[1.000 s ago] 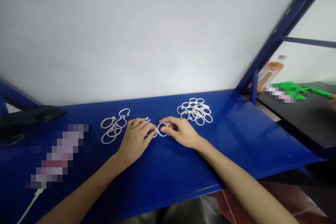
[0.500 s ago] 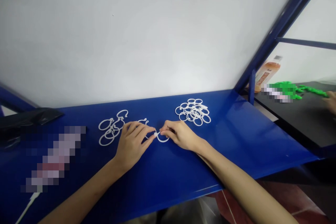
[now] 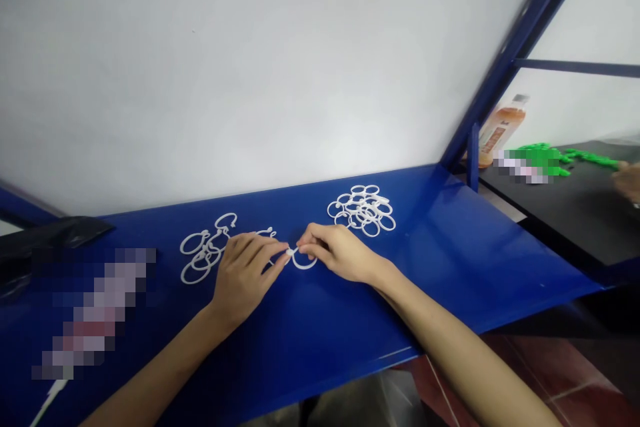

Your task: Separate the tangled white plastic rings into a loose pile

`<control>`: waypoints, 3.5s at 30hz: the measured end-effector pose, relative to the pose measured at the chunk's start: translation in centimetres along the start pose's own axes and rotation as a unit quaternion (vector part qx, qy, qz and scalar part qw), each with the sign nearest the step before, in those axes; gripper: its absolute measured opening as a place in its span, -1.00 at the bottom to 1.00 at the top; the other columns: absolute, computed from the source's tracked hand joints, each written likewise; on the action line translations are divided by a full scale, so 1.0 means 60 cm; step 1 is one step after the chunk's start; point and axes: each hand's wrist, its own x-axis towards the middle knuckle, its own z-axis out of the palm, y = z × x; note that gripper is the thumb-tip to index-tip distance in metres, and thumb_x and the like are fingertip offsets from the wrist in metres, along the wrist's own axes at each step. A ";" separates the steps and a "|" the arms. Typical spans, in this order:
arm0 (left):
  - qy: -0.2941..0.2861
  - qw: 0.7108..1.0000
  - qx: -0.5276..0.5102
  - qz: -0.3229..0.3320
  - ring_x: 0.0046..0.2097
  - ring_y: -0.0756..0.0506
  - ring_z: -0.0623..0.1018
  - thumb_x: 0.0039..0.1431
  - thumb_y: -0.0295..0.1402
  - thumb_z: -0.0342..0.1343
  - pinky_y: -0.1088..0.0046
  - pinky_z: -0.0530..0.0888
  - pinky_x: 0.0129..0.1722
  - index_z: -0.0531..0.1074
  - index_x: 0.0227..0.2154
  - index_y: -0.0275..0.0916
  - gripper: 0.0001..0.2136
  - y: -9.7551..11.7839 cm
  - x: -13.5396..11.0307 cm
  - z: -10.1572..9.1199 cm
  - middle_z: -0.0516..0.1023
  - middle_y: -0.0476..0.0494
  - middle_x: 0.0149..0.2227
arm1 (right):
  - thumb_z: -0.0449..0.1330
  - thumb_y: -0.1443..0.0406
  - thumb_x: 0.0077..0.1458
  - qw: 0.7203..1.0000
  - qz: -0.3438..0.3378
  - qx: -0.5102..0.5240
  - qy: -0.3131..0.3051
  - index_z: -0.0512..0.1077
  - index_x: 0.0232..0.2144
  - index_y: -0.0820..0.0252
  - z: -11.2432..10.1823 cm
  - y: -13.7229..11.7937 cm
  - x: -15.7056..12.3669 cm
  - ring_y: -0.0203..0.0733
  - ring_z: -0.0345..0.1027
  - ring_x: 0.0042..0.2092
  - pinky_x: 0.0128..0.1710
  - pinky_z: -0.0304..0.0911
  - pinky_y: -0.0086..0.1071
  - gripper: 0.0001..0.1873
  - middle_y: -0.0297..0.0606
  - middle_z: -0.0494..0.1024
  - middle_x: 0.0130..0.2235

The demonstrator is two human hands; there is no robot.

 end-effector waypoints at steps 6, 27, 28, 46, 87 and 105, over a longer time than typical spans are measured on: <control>-0.115 0.990 0.002 -0.079 -0.05 -0.23 0.49 0.27 -0.34 0.12 0.16 0.41 -0.09 0.46 -0.14 -0.19 -0.86 -0.026 -0.008 0.013 0.55 -0.17 -0.12 | 0.15 0.18 0.27 0.940 0.039 -0.201 0.272 0.53 -0.14 0.07 -0.054 0.048 0.004 -0.04 0.41 -0.17 -0.10 0.31 -0.16 -0.79 -0.18 0.62 -0.19; -0.218 0.970 -0.028 -0.104 0.00 -0.24 0.46 0.32 -0.33 0.03 0.14 0.36 -0.03 0.46 -0.17 -0.18 -0.86 -0.008 -0.011 0.019 0.56 -0.14 -0.10 | 0.15 0.41 0.11 0.879 0.119 -0.386 0.255 0.57 -0.28 0.25 -0.128 0.161 -0.011 0.00 0.37 -0.18 -0.09 0.29 -0.14 -0.81 -0.07 0.55 -0.22; -0.218 0.970 -0.029 -0.104 0.01 -0.24 0.46 0.33 -0.32 0.03 0.14 0.36 -0.03 0.47 -0.16 -0.17 -0.86 -0.009 -0.012 0.018 0.56 -0.14 -0.10 | 0.14 0.41 0.11 0.876 0.120 -0.388 0.259 0.57 -0.28 0.26 -0.128 0.158 -0.011 0.00 0.36 -0.18 -0.09 0.29 -0.14 -0.80 -0.07 0.55 -0.23; -0.166 0.976 -0.126 -0.065 0.06 -0.23 0.43 0.19 -0.31 0.22 0.08 0.29 0.13 0.23 0.20 -0.17 -0.47 -0.012 -0.010 0.014 0.55 -0.16 0.00 | 0.13 0.20 0.29 0.962 0.017 -0.219 0.163 0.52 -0.20 0.15 -0.042 0.040 0.006 -0.14 0.43 -0.19 -0.13 0.30 -0.26 -0.79 -0.20 0.59 -0.20; -0.046 0.958 -0.233 -0.162 -0.32 -0.05 0.53 0.25 -0.26 0.17 0.35 0.46 -0.21 0.50 -0.31 -0.14 -0.91 -0.001 0.001 0.004 0.58 0.02 -0.38 | 0.22 0.18 0.24 0.995 0.049 0.055 0.062 0.52 -0.24 0.16 0.027 -0.001 0.006 -0.30 0.40 -0.36 -0.35 0.28 -0.42 -0.82 -0.32 0.59 -0.33; -0.098 0.976 -0.179 -0.079 -0.21 -0.09 0.51 0.29 -0.34 0.14 0.28 0.38 -0.07 0.45 -0.36 -0.15 -0.91 -0.014 -0.009 0.018 0.59 0.02 -0.31 | 0.12 0.18 0.32 0.998 -0.039 -0.032 -0.028 0.50 -0.28 0.20 0.019 0.005 0.003 -0.27 0.37 -0.34 -0.30 0.28 -0.40 -0.76 -0.28 0.52 -0.36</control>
